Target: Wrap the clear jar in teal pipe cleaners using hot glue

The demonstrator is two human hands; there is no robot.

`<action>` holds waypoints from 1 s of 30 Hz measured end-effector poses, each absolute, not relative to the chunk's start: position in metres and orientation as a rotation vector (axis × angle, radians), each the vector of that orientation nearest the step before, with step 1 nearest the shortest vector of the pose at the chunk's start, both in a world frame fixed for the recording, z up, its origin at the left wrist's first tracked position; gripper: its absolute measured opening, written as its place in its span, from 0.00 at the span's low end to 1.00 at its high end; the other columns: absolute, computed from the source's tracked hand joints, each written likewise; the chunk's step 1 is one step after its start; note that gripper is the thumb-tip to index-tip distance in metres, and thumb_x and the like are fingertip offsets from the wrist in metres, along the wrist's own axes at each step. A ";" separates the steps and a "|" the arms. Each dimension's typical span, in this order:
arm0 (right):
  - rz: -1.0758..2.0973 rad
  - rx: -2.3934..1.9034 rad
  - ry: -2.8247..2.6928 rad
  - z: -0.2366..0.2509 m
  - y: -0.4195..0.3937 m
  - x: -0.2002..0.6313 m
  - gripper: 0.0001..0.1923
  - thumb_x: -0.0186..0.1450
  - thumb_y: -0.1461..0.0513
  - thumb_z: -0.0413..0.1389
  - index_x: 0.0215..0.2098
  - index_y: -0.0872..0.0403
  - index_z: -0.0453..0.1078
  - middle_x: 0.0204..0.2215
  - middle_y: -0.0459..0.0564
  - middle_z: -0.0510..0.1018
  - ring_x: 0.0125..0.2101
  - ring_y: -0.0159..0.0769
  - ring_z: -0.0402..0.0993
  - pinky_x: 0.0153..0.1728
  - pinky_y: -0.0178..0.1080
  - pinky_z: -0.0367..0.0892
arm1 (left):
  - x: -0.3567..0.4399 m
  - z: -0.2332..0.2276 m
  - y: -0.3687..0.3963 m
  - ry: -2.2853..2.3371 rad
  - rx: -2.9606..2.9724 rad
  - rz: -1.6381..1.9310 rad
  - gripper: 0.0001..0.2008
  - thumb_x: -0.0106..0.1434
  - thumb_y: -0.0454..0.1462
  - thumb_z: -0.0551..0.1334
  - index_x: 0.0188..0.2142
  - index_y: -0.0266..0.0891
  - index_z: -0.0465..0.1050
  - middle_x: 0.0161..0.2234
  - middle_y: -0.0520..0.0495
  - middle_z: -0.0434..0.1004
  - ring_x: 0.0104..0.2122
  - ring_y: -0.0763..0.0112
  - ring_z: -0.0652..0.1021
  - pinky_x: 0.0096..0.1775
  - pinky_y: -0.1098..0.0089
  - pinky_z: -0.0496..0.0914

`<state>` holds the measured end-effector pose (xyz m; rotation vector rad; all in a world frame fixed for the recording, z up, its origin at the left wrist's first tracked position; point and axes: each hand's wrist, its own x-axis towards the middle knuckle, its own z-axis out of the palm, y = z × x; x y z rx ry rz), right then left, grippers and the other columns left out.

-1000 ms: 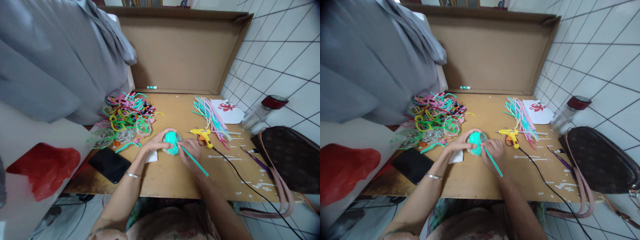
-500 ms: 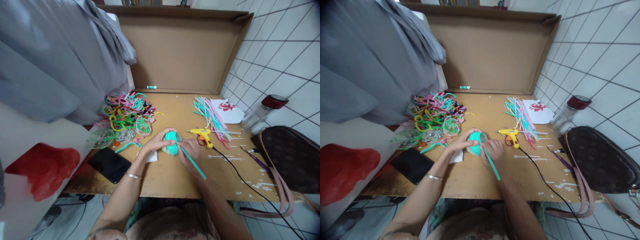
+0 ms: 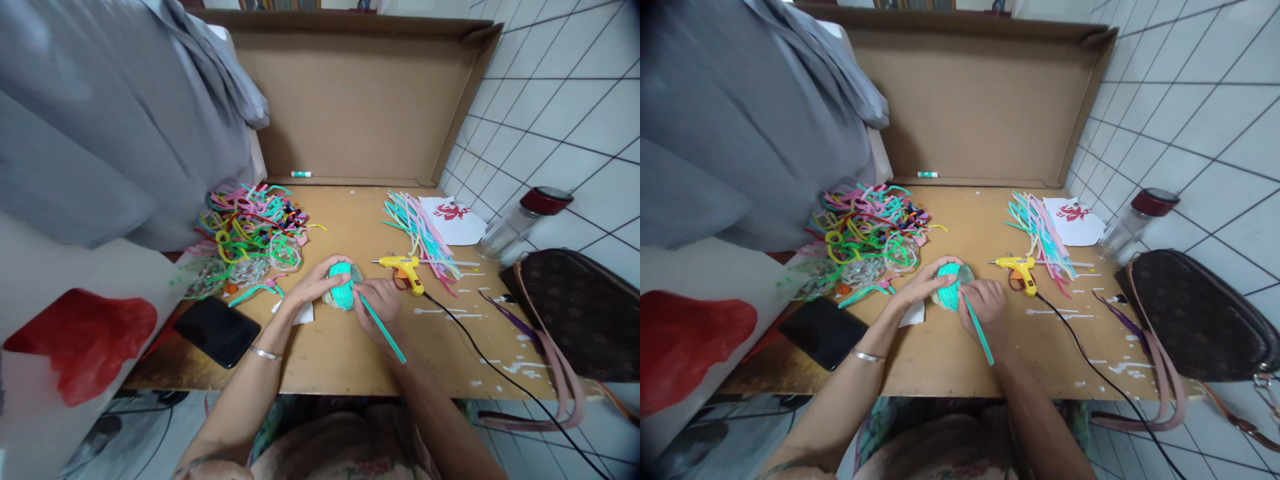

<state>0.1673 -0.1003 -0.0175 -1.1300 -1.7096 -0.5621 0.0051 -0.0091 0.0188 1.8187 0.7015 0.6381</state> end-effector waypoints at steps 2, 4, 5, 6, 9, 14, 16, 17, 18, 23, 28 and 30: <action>-0.578 -1.115 -1.696 -0.017 -0.100 0.166 0.05 0.63 0.67 0.56 0.38 0.53 0.70 0.30 0.49 0.78 0.31 0.35 0.72 0.35 0.39 0.62 | 0.005 0.020 -0.010 0.705 1.824 0.637 0.24 0.60 0.48 0.62 0.51 0.38 0.69 0.48 0.44 0.74 0.47 0.60 0.73 0.51 0.65 0.68; -0.589 -1.103 -1.677 -0.018 -0.100 0.165 0.05 0.63 0.67 0.56 0.37 0.53 0.70 0.30 0.49 0.78 0.31 0.35 0.72 0.35 0.39 0.62 | 0.006 0.020 -0.010 0.711 1.826 0.640 0.24 0.60 0.47 0.62 0.51 0.37 0.69 0.48 0.44 0.74 0.47 0.61 0.73 0.51 0.65 0.68; -0.590 -1.102 -1.668 -0.018 -0.099 0.164 0.05 0.63 0.67 0.55 0.37 0.53 0.70 0.29 0.49 0.78 0.32 0.35 0.72 0.35 0.39 0.62 | 0.006 0.020 -0.011 0.713 1.825 0.642 0.24 0.60 0.47 0.62 0.51 0.37 0.69 0.48 0.44 0.74 0.47 0.61 0.73 0.51 0.65 0.67; -0.591 -1.103 -1.663 -0.019 -0.099 0.164 0.05 0.63 0.67 0.55 0.37 0.53 0.70 0.29 0.49 0.78 0.32 0.35 0.72 0.35 0.39 0.62 | 0.006 0.020 -0.011 0.713 1.824 0.643 0.24 0.60 0.47 0.62 0.51 0.37 0.69 0.48 0.44 0.74 0.47 0.61 0.73 0.51 0.65 0.67; -0.601 -1.102 -1.651 -0.020 -0.098 0.163 0.04 0.64 0.66 0.55 0.36 0.53 0.70 0.29 0.48 0.78 0.32 0.34 0.73 0.34 0.39 0.61 | 0.007 0.018 -0.010 0.706 1.819 0.655 0.23 0.60 0.47 0.62 0.51 0.38 0.69 0.48 0.45 0.74 0.47 0.61 0.73 0.50 0.65 0.68; -0.618 -1.118 -1.661 -0.020 -0.099 0.164 0.03 0.63 0.66 0.56 0.36 0.53 0.69 0.29 0.49 0.78 0.31 0.34 0.73 0.34 0.39 0.61 | 0.008 0.015 -0.008 0.710 1.814 0.677 0.22 0.59 0.45 0.62 0.50 0.38 0.70 0.47 0.45 0.74 0.46 0.62 0.74 0.49 0.66 0.69; -0.624 -1.137 -1.676 -0.020 -0.099 0.163 0.03 0.64 0.66 0.55 0.37 0.53 0.70 0.29 0.49 0.78 0.32 0.35 0.73 0.34 0.40 0.61 | 0.009 0.015 -0.009 0.718 1.817 0.682 0.22 0.58 0.45 0.62 0.50 0.37 0.70 0.47 0.45 0.74 0.45 0.62 0.74 0.49 0.66 0.69; -0.628 -1.139 -1.677 -0.020 -0.100 0.163 0.03 0.64 0.66 0.55 0.37 0.53 0.70 0.29 0.49 0.78 0.32 0.35 0.72 0.35 0.40 0.61 | 0.009 0.015 -0.009 0.722 1.819 0.683 0.22 0.58 0.44 0.62 0.50 0.37 0.70 0.47 0.45 0.74 0.45 0.62 0.74 0.49 0.66 0.69; -0.634 -1.136 -1.675 -0.020 -0.100 0.162 0.03 0.64 0.66 0.55 0.37 0.53 0.70 0.29 0.49 0.78 0.32 0.35 0.72 0.35 0.40 0.61 | 0.010 0.015 -0.009 0.725 1.820 0.685 0.22 0.58 0.44 0.62 0.50 0.37 0.70 0.47 0.45 0.74 0.45 0.62 0.74 0.49 0.66 0.69; -0.655 -1.139 -1.682 -0.019 -0.101 0.161 0.03 0.65 0.65 0.55 0.36 0.53 0.70 0.29 0.50 0.78 0.31 0.35 0.71 0.34 0.40 0.60 | 0.010 0.015 -0.009 0.715 1.823 0.700 0.21 0.57 0.43 0.62 0.49 0.37 0.70 0.47 0.44 0.74 0.46 0.62 0.73 0.50 0.65 0.68; -0.695 -1.074 -1.712 -0.014 -0.100 0.162 0.04 0.64 0.66 0.55 0.38 0.54 0.69 0.28 0.49 0.78 0.31 0.35 0.72 0.34 0.39 0.60 | 0.011 0.013 -0.008 0.696 1.832 0.707 0.21 0.57 0.42 0.62 0.49 0.37 0.70 0.47 0.45 0.74 0.46 0.63 0.74 0.51 0.66 0.68; -0.711 -1.051 -1.726 -0.013 -0.101 0.162 0.04 0.64 0.66 0.56 0.38 0.54 0.69 0.28 0.49 0.77 0.31 0.35 0.71 0.34 0.39 0.60 | 0.011 0.013 -0.008 0.693 1.834 0.710 0.21 0.56 0.42 0.62 0.48 0.37 0.70 0.46 0.45 0.74 0.45 0.63 0.74 0.50 0.66 0.68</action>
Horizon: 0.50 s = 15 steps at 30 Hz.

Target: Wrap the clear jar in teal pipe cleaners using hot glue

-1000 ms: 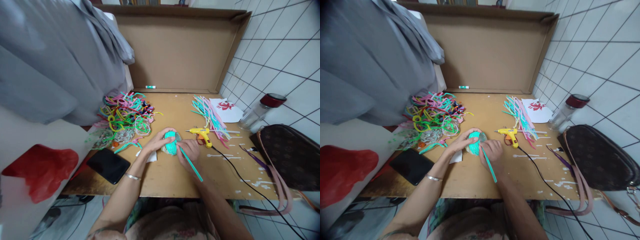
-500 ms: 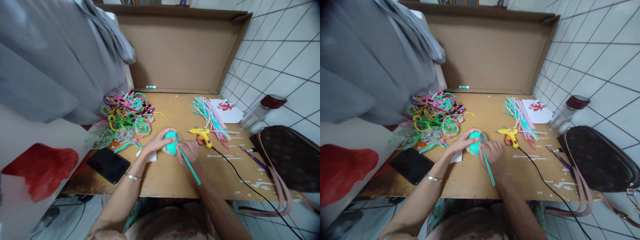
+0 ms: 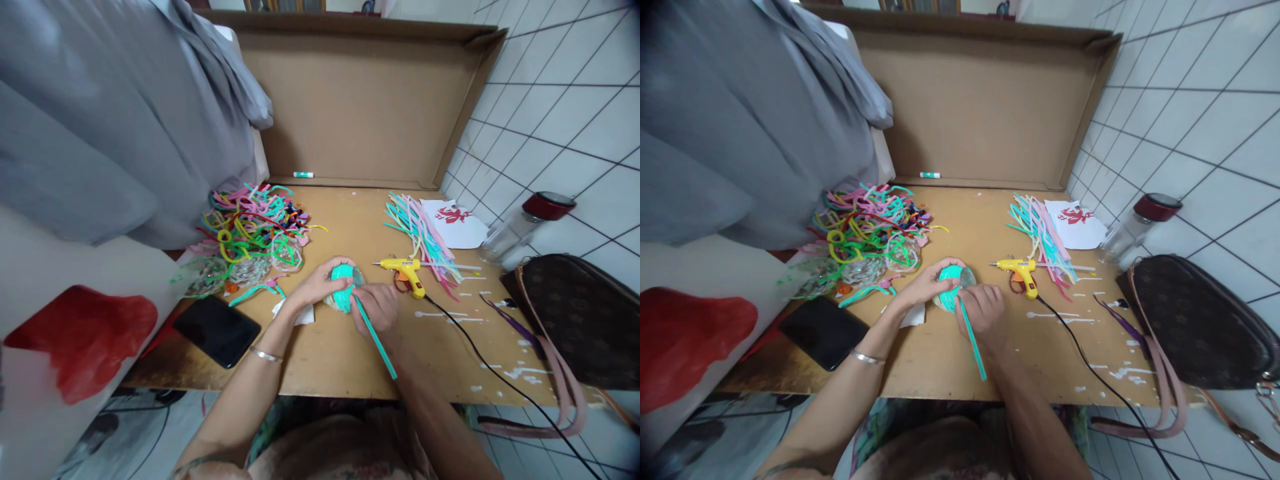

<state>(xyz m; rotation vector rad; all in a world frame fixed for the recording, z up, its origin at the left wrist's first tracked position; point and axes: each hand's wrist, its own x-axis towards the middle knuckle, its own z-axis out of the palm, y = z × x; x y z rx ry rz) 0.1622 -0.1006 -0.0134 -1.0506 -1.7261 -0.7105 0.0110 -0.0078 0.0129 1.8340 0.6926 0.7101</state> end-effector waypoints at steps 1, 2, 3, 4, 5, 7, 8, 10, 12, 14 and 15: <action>-0.709 -1.046 -1.727 -0.013 -0.101 0.162 0.04 0.63 0.66 0.56 0.38 0.54 0.69 0.27 0.49 0.77 0.31 0.35 0.71 0.34 0.39 0.60 | 0.011 0.013 -0.008 0.694 1.838 0.709 0.21 0.56 0.41 0.62 0.48 0.36 0.70 0.46 0.45 0.74 0.45 0.63 0.74 0.50 0.66 0.68; -0.695 -1.053 -1.730 -0.013 -0.101 0.162 0.04 0.63 0.65 0.56 0.38 0.54 0.69 0.27 0.49 0.77 0.31 0.35 0.71 0.34 0.39 0.60 | 0.011 0.014 -0.008 0.697 1.843 0.708 0.21 0.55 0.41 0.62 0.48 0.36 0.70 0.46 0.45 0.74 0.45 0.63 0.74 0.49 0.66 0.68; -0.673 -1.065 -1.737 -0.013 -0.102 0.162 0.04 0.63 0.65 0.56 0.38 0.54 0.69 0.28 0.49 0.77 0.31 0.35 0.71 0.34 0.39 0.60 | 0.012 0.014 -0.008 0.700 1.848 0.706 0.21 0.55 0.41 0.61 0.48 0.36 0.70 0.45 0.45 0.74 0.45 0.63 0.73 0.49 0.66 0.68; -0.647 -1.079 -1.748 -0.013 -0.103 0.162 0.04 0.63 0.65 0.55 0.38 0.54 0.69 0.29 0.50 0.77 0.32 0.36 0.71 0.34 0.40 0.60 | 0.012 0.015 -0.008 0.702 1.853 0.705 0.21 0.55 0.41 0.61 0.48 0.36 0.70 0.45 0.45 0.74 0.45 0.63 0.73 0.49 0.66 0.68; -0.619 -1.088 -1.762 -0.013 -0.104 0.162 0.06 0.63 0.64 0.54 0.39 0.55 0.69 0.30 0.50 0.78 0.33 0.37 0.71 0.35 0.40 0.60 | 0.012 0.015 -0.009 0.701 1.855 0.704 0.21 0.55 0.41 0.61 0.48 0.37 0.70 0.45 0.46 0.74 0.45 0.63 0.73 0.48 0.66 0.68; -0.575 -1.084 -1.789 -0.012 -0.106 0.162 0.09 0.63 0.64 0.51 0.41 0.55 0.69 0.32 0.52 0.78 0.35 0.39 0.72 0.36 0.42 0.60 | 0.011 0.017 -0.009 0.698 1.857 0.699 0.21 0.54 0.41 0.61 0.48 0.37 0.70 0.45 0.45 0.74 0.44 0.62 0.73 0.48 0.65 0.68; -0.564 -1.076 -1.796 -0.012 -0.107 0.162 0.11 0.63 0.65 0.49 0.42 0.55 0.69 0.33 0.53 0.78 0.36 0.40 0.72 0.37 0.42 0.60 | 0.011 0.017 -0.009 0.698 1.859 0.692 0.22 0.54 0.41 0.60 0.48 0.36 0.70 0.45 0.45 0.74 0.44 0.62 0.73 0.48 0.65 0.68; -0.558 -1.056 -1.798 -0.012 -0.107 0.162 0.13 0.64 0.66 0.46 0.43 0.54 0.69 0.34 0.53 0.78 0.37 0.40 0.72 0.37 0.42 0.60 | 0.011 0.018 -0.009 0.700 1.864 0.683 0.23 0.53 0.42 0.60 0.48 0.36 0.70 0.44 0.44 0.74 0.43 0.62 0.74 0.47 0.64 0.69; -0.569 -1.053 -1.768 -0.013 -0.107 0.162 0.14 0.65 0.68 0.46 0.44 0.53 0.69 0.35 0.52 0.78 0.37 0.38 0.72 0.38 0.42 0.61 | 0.011 0.018 -0.009 0.697 1.871 0.679 0.23 0.53 0.42 0.60 0.48 0.35 0.71 0.45 0.44 0.74 0.43 0.62 0.74 0.48 0.63 0.69; -0.559 -1.075 -1.717 -0.014 -0.106 0.162 0.14 0.66 0.69 0.47 0.46 0.52 0.69 0.36 0.52 0.77 0.38 0.37 0.72 0.39 0.41 0.61 | 0.011 0.018 -0.008 0.685 1.873 0.679 0.23 0.53 0.42 0.60 0.48 0.35 0.71 0.46 0.43 0.74 0.44 0.61 0.74 0.49 0.62 0.70; -0.534 -1.103 -1.694 -0.015 -0.105 0.162 0.15 0.66 0.69 0.47 0.47 0.52 0.70 0.37 0.52 0.77 0.39 0.37 0.72 0.40 0.41 0.62 | 0.011 0.017 -0.008 0.680 1.873 0.683 0.22 0.53 0.42 0.60 0.48 0.35 0.71 0.46 0.43 0.74 0.45 0.61 0.74 0.49 0.62 0.70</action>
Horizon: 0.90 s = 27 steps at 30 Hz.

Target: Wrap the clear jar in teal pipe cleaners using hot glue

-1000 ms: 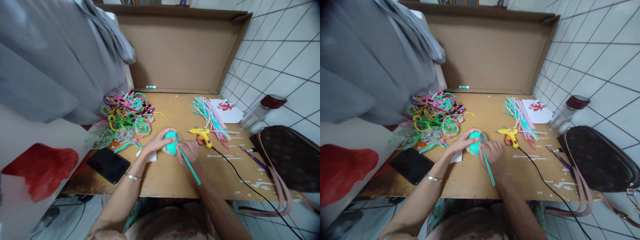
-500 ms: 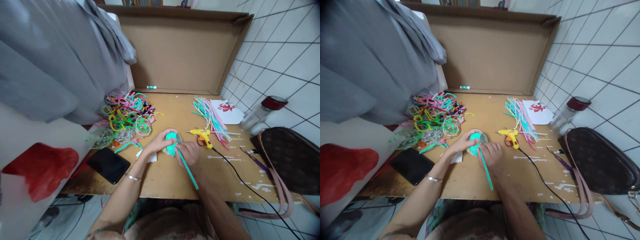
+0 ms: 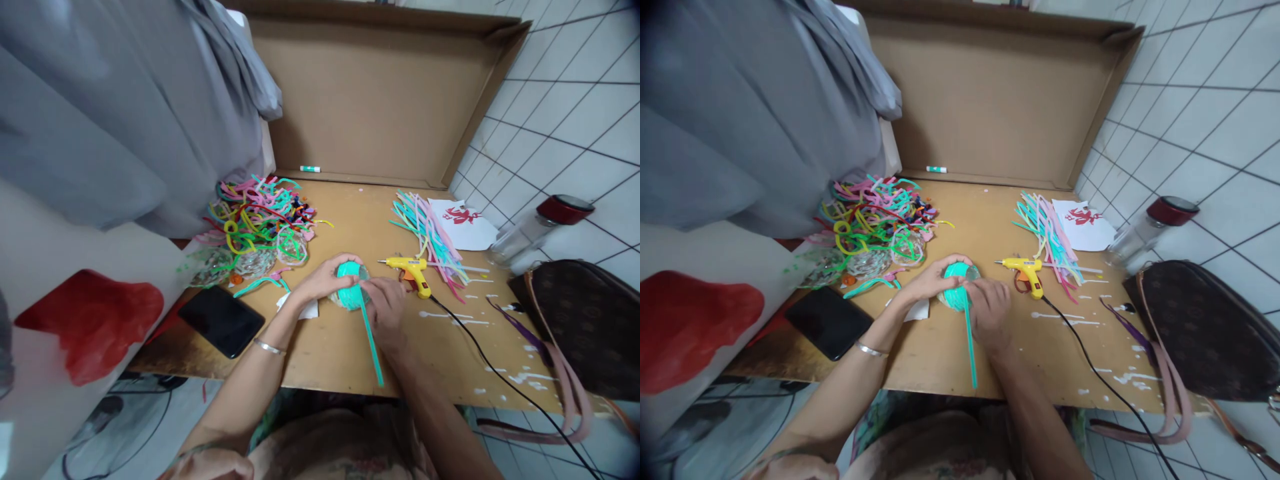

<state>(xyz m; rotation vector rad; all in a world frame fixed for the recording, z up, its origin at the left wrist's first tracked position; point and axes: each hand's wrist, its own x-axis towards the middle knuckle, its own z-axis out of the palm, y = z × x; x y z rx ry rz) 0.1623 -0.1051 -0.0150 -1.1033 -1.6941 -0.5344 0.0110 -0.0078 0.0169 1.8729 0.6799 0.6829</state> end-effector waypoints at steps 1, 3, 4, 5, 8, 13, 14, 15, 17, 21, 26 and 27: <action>-0.498 -1.141 -1.673 -0.016 -0.104 0.163 0.16 0.66 0.69 0.47 0.47 0.51 0.70 0.38 0.52 0.76 0.40 0.38 0.71 0.41 0.41 0.62 | 0.011 0.016 -0.008 0.678 1.872 0.684 0.22 0.54 0.41 0.60 0.48 0.35 0.71 0.46 0.43 0.74 0.46 0.61 0.74 0.50 0.62 0.70; -0.405 -1.213 -1.638 -0.017 -0.101 0.164 0.17 0.68 0.68 0.46 0.49 0.50 0.70 0.41 0.53 0.74 0.42 0.39 0.70 0.42 0.43 0.64 | 0.011 0.015 -0.008 0.685 1.871 0.681 0.22 0.54 0.41 0.61 0.48 0.36 0.71 0.47 0.44 0.75 0.46 0.61 0.74 0.50 0.63 0.70; -0.359 -1.237 -1.621 -0.017 -0.099 0.165 0.17 0.68 0.67 0.46 0.50 0.49 0.71 0.43 0.53 0.73 0.43 0.39 0.69 0.43 0.44 0.64 | 0.011 0.015 -0.008 0.692 1.870 0.677 0.21 0.54 0.41 0.61 0.48 0.37 0.71 0.46 0.44 0.75 0.46 0.62 0.74 0.50 0.63 0.70; -0.319 -1.252 -1.608 -0.018 -0.096 0.166 0.17 0.69 0.66 0.46 0.50 0.48 0.71 0.44 0.53 0.71 0.44 0.40 0.69 0.44 0.45 0.65 | 0.011 0.015 -0.008 0.698 1.870 0.673 0.21 0.54 0.41 0.61 0.48 0.37 0.71 0.46 0.45 0.75 0.46 0.62 0.74 0.50 0.63 0.70; -0.239 -1.274 -1.588 -0.018 -0.089 0.168 0.17 0.69 0.65 0.46 0.49 0.46 0.73 0.46 0.52 0.69 0.47 0.40 0.68 0.46 0.47 0.65 | 0.011 0.016 -0.009 0.708 1.869 0.673 0.21 0.54 0.41 0.61 0.47 0.36 0.72 0.45 0.45 0.75 0.46 0.61 0.74 0.50 0.63 0.70; -0.232 -1.313 -1.586 -0.020 -0.082 0.168 0.17 0.68 0.67 0.48 0.45 0.44 0.75 0.46 0.50 0.70 0.48 0.41 0.67 0.49 0.49 0.63 | 0.011 0.017 -0.009 0.681 1.871 0.683 0.22 0.53 0.42 0.62 0.47 0.36 0.72 0.46 0.44 0.75 0.47 0.60 0.74 0.51 0.62 0.69; -0.235 -1.319 -1.584 -0.020 -0.081 0.168 0.17 0.68 0.67 0.48 0.45 0.44 0.75 0.46 0.50 0.70 0.48 0.41 0.67 0.48 0.49 0.63 | 0.011 0.017 -0.009 0.679 1.872 0.682 0.22 0.53 0.41 0.62 0.47 0.36 0.72 0.46 0.44 0.75 0.47 0.60 0.74 0.51 0.62 0.68; -0.236 -1.327 -1.583 -0.020 -0.081 0.168 0.17 0.68 0.67 0.48 0.45 0.44 0.76 0.46 0.50 0.71 0.48 0.41 0.67 0.48 0.49 0.63 | 0.011 0.017 -0.009 0.679 1.874 0.682 0.22 0.53 0.41 0.62 0.48 0.36 0.71 0.47 0.44 0.75 0.47 0.60 0.74 0.52 0.62 0.68; -0.239 -1.339 -1.590 -0.020 -0.081 0.168 0.16 0.68 0.67 0.49 0.44 0.45 0.76 0.46 0.50 0.71 0.47 0.41 0.67 0.47 0.48 0.63 | 0.011 0.016 -0.009 0.683 1.880 0.680 0.22 0.54 0.41 0.62 0.48 0.36 0.71 0.47 0.43 0.75 0.47 0.59 0.74 0.52 0.62 0.68; -0.249 -1.376 -1.617 -0.020 -0.083 0.168 0.17 0.68 0.67 0.49 0.45 0.45 0.76 0.46 0.50 0.71 0.47 0.41 0.67 0.47 0.47 0.63 | 0.011 0.016 -0.009 0.687 1.890 0.676 0.21 0.54 0.41 0.62 0.48 0.37 0.72 0.47 0.44 0.76 0.48 0.59 0.74 0.53 0.62 0.69; -0.301 -1.377 -1.647 -0.018 -0.087 0.167 0.18 0.68 0.69 0.47 0.46 0.45 0.75 0.45 0.51 0.72 0.47 0.40 0.67 0.46 0.45 0.63 | 0.010 0.017 -0.010 0.728 1.892 0.669 0.22 0.54 0.41 0.61 0.49 0.37 0.71 0.49 0.44 0.75 0.47 0.60 0.75 0.51 0.63 0.70; -0.318 -1.371 -1.649 -0.017 -0.088 0.167 0.18 0.68 0.69 0.47 0.46 0.46 0.75 0.45 0.51 0.72 0.46 0.40 0.67 0.46 0.45 0.63 | 0.010 0.017 -0.010 0.733 1.893 0.656 0.23 0.54 0.41 0.61 0.49 0.37 0.71 0.49 0.43 0.75 0.47 0.60 0.75 0.50 0.63 0.70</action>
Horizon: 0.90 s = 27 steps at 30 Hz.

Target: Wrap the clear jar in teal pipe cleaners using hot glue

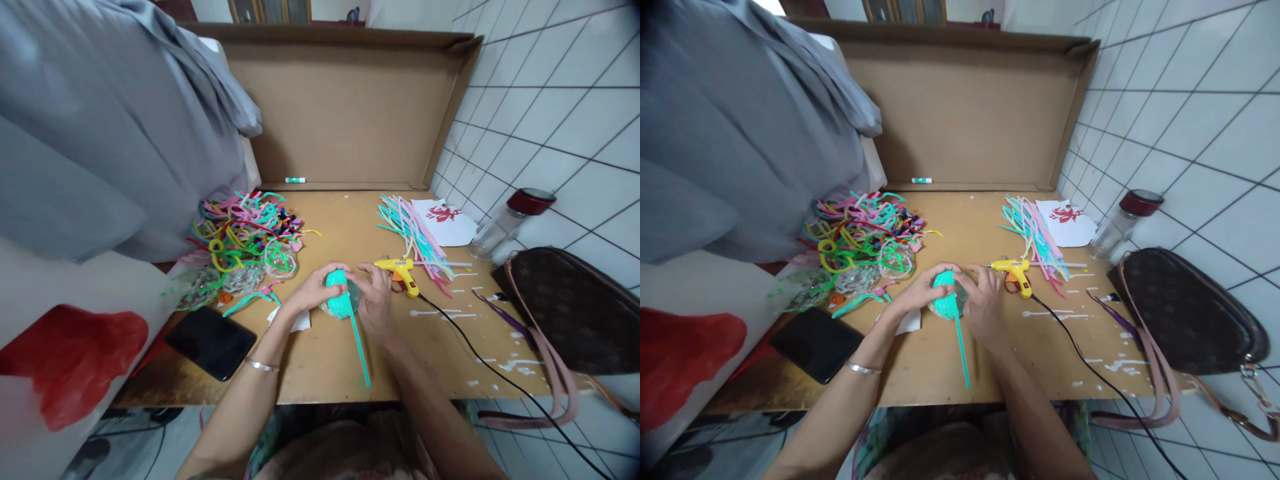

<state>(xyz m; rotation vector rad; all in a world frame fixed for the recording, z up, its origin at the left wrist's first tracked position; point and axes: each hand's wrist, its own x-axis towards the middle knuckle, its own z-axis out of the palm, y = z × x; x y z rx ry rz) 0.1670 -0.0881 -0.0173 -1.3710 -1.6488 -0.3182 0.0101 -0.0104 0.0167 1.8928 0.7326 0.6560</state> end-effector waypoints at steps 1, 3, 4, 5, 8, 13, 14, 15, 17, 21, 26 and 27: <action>-0.336 -1.364 -1.651 -0.017 -0.089 0.167 0.18 0.68 0.69 0.47 0.45 0.46 0.75 0.45 0.51 0.72 0.46 0.40 0.68 0.46 0.45 0.63 | 0.010 0.017 -0.010 0.734 1.895 0.645 0.23 0.54 0.41 0.61 0.49 0.37 0.71 0.49 0.43 0.75 0.46 0.60 0.75 0.50 0.63 0.71; -0.363 -1.355 -1.660 -0.016 -0.092 0.166 0.17 0.67 0.69 0.49 0.44 0.47 0.76 0.44 0.52 0.73 0.46 0.40 0.68 0.45 0.44 0.63 | 0.009 0.017 -0.010 0.720 1.908 0.630 0.23 0.55 0.41 0.61 0.49 0.36 0.70 0.49 0.42 0.75 0.47 0.60 0.75 0.50 0.64 0.71; -0.371 -1.355 -1.666 -0.016 -0.093 0.165 0.16 0.67 0.69 0.50 0.44 0.47 0.76 0.45 0.52 0.73 0.46 0.39 0.68 0.45 0.44 0.64 | 0.008 0.016 -0.010 0.716 1.906 0.631 0.22 0.55 0.41 0.61 0.50 0.36 0.70 0.49 0.42 0.75 0.47 0.60 0.75 0.50 0.64 0.70; -0.375 -1.357 -1.670 -0.015 -0.095 0.165 0.16 0.67 0.68 0.51 0.44 0.46 0.76 0.45 0.51 0.74 0.47 0.39 0.68 0.45 0.44 0.64 | 0.008 0.015 -0.009 0.708 1.907 0.629 0.22 0.56 0.41 0.61 0.50 0.36 0.70 0.49 0.42 0.75 0.47 0.60 0.75 0.51 0.63 0.70; -0.379 -1.362 -1.668 -0.015 -0.097 0.163 0.15 0.67 0.68 0.52 0.43 0.46 0.76 0.44 0.50 0.75 0.47 0.38 0.68 0.45 0.42 0.64 | 0.008 0.013 -0.007 0.696 1.906 0.635 0.21 0.55 0.41 0.61 0.48 0.36 0.70 0.48 0.43 0.75 0.47 0.60 0.74 0.51 0.63 0.70; -0.379 -1.350 -1.667 -0.015 -0.095 0.164 0.14 0.67 0.68 0.52 0.41 0.46 0.77 0.43 0.50 0.75 0.46 0.38 0.68 0.45 0.42 0.63 | 0.009 0.013 -0.007 0.697 1.913 0.640 0.21 0.55 0.42 0.61 0.48 0.37 0.71 0.47 0.44 0.75 0.46 0.60 0.74 0.50 0.63 0.70; -0.375 -1.354 -1.667 -0.015 -0.094 0.164 0.14 0.67 0.68 0.52 0.42 0.46 0.77 0.43 0.50 0.75 0.46 0.38 0.68 0.45 0.43 0.63 | 0.009 0.013 -0.008 0.699 1.915 0.635 0.21 0.55 0.42 0.61 0.48 0.38 0.71 0.47 0.44 0.75 0.46 0.61 0.75 0.50 0.63 0.70; -0.370 -1.361 -1.665 -0.015 -0.093 0.165 0.15 0.67 0.68 0.52 0.42 0.46 0.77 0.43 0.50 0.75 0.46 0.38 0.68 0.45 0.43 0.63 | 0.009 0.014 -0.008 0.704 1.916 0.626 0.21 0.56 0.42 0.61 0.48 0.37 0.71 0.48 0.44 0.75 0.46 0.61 0.75 0.50 0.64 0.70; -0.355 -1.375 -1.650 -0.016 -0.091 0.166 0.16 0.67 0.69 0.50 0.44 0.46 0.76 0.43 0.51 0.74 0.46 0.39 0.68 0.45 0.43 0.63 | 0.008 0.014 -0.009 0.714 1.914 0.619 0.22 0.56 0.42 0.61 0.50 0.37 0.71 0.48 0.43 0.75 0.46 0.61 0.75 0.49 0.64 0.71; -0.331 -1.380 -1.617 -0.018 -0.088 0.168 0.18 0.67 0.69 0.49 0.44 0.46 0.76 0.44 0.51 0.73 0.46 0.39 0.68 0.45 0.44 0.63 | 0.008 0.012 -0.009 0.707 1.919 0.632 0.24 0.55 0.42 0.61 0.50 0.36 0.70 0.50 0.43 0.75 0.47 0.61 0.75 0.50 0.63 0.70; -0.262 -1.409 -1.616 -0.019 -0.086 0.169 0.18 0.67 0.69 0.48 0.45 0.47 0.76 0.45 0.52 0.72 0.47 0.40 0.67 0.46 0.45 0.63 | 0.008 0.015 -0.010 0.708 1.920 0.637 0.25 0.55 0.41 0.61 0.53 0.38 0.69 0.53 0.43 0.73 0.50 0.59 0.74 0.53 0.64 0.69; -0.244 -1.408 -1.612 -0.020 -0.086 0.170 0.19 0.67 0.70 0.47 0.45 0.47 0.76 0.45 0.52 0.72 0.47 0.40 0.67 0.46 0.45 0.63 | 0.009 0.016 -0.011 0.712 1.920 0.633 0.25 0.55 0.41 0.61 0.53 0.38 0.68 0.54 0.43 0.73 0.50 0.60 0.74 0.52 0.64 0.69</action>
